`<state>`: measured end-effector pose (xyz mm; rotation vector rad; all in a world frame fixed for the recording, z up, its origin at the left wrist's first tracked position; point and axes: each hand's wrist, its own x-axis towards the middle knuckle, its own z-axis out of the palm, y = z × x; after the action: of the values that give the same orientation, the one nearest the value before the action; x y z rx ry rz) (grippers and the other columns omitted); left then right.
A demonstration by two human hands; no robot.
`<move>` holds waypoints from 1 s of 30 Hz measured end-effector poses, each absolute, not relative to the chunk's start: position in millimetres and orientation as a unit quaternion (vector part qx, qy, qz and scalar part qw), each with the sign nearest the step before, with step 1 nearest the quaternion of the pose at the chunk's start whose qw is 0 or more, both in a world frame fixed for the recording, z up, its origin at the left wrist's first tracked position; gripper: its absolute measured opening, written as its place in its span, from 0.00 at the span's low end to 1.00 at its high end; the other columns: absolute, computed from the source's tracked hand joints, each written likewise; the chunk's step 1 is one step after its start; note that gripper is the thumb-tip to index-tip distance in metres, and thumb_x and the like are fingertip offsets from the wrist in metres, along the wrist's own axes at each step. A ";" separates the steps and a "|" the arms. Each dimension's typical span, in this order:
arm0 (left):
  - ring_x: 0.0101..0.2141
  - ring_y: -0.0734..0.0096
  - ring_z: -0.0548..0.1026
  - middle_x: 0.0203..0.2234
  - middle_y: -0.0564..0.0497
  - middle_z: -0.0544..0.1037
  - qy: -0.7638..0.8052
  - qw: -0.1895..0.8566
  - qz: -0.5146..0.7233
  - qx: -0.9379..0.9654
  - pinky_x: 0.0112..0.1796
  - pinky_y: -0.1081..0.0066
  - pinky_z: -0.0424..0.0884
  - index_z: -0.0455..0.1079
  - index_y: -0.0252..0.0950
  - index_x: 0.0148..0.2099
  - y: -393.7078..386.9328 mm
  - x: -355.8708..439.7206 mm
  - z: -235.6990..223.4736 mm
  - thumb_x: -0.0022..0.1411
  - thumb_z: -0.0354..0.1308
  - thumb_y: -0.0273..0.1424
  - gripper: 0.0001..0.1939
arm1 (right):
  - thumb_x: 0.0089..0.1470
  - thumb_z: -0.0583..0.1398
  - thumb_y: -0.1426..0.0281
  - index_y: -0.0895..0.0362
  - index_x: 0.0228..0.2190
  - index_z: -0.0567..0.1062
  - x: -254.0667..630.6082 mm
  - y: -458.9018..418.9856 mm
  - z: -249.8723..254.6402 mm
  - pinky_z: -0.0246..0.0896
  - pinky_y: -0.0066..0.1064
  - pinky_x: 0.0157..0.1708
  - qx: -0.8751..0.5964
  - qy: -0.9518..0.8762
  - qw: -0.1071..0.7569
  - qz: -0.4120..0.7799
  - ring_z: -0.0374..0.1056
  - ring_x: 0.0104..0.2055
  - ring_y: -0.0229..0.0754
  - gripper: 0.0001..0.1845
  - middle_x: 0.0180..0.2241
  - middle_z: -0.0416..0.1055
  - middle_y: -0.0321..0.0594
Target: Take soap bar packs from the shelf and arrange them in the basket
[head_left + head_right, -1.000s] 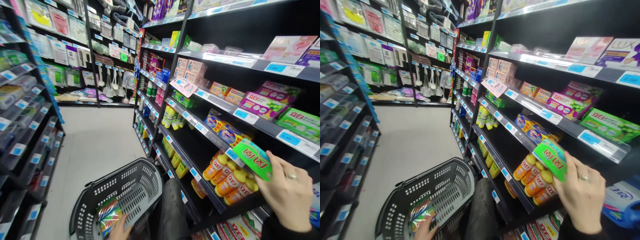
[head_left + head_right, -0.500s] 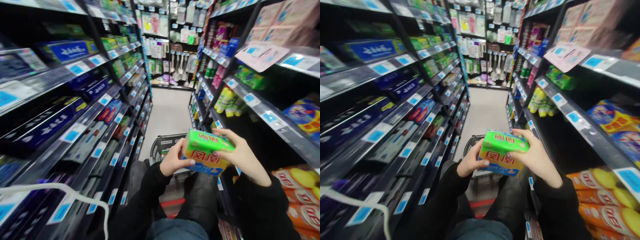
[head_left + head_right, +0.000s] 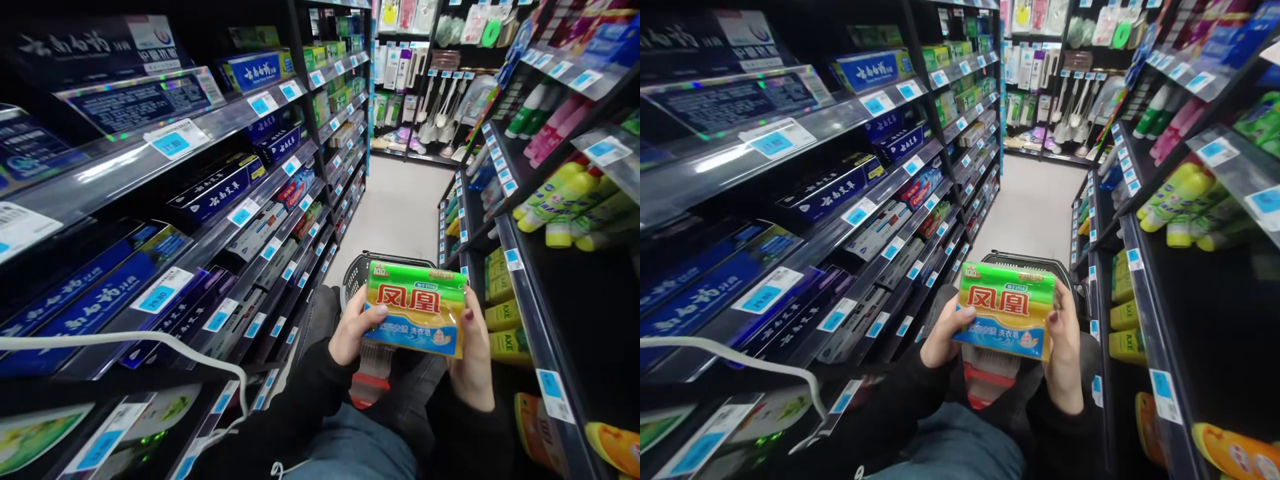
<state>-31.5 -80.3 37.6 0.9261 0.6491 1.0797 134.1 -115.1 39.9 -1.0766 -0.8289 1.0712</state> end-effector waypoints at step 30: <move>0.64 0.46 0.52 0.62 0.25 0.55 0.814 0.352 0.103 0.451 0.62 0.54 0.48 0.47 0.18 0.65 86.5 -41.6 -251.3 0.61 0.54 0.29 0.35 | 0.38 0.68 0.58 0.54 0.58 0.54 260.4 58.2 -281.7 0.69 0.41 0.47 -0.741 -0.270 0.339 0.513 0.69 0.51 0.52 0.48 0.52 0.67 0.50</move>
<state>-41.6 86.5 -251.3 1.1678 2.1053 0.2670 260.4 58.2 -281.7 -1.9302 -0.7029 1.3361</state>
